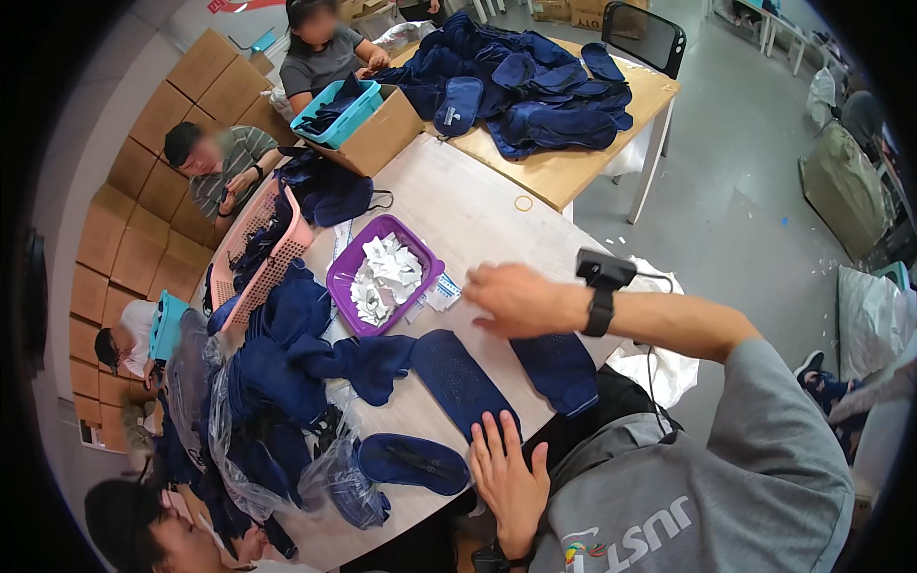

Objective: The worker is assembling fabric shoe components by folding, aligning, and applying size labels.

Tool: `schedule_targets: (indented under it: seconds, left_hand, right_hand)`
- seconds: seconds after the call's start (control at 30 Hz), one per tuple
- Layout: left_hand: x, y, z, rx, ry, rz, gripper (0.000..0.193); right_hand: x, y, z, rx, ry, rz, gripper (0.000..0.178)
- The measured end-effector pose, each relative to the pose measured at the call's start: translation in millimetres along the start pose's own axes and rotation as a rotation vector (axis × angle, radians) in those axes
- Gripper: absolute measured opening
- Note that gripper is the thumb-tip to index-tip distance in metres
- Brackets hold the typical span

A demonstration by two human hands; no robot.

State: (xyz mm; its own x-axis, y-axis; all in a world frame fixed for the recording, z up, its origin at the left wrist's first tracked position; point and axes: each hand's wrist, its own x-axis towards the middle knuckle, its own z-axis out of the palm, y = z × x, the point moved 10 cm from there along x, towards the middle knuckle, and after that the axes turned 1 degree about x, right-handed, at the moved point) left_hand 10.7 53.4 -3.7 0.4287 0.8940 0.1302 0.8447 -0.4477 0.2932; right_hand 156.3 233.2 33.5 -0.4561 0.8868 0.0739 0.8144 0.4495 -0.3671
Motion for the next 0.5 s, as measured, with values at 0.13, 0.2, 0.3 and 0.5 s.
schedule_targets:
  seconds: [0.13, 0.2, 0.3, 0.5]
  left_hand:
    - [-11, 4, -16, -0.133, 0.095, -0.013, 0.057]
    - [-8, -5, -22, -0.168, 0.137, -0.054, 0.053]
    - [11, -30, -42, -0.171, 0.264, -0.091, 0.043]
    - [100, -75, -25, -0.15, 0.089, -0.011, 0.05]
  right_hand:
    - [-30, 38, 6, -0.265, 0.16, 0.028, 0.058]
    - [-33, 23, 35, -0.291, 0.178, -0.041, 0.076]
    - [-31, -14, 51, -0.199, 0.15, -0.183, 0.071]
    - [-6, -31, 53, -0.171, 0.251, -0.271, 0.063]
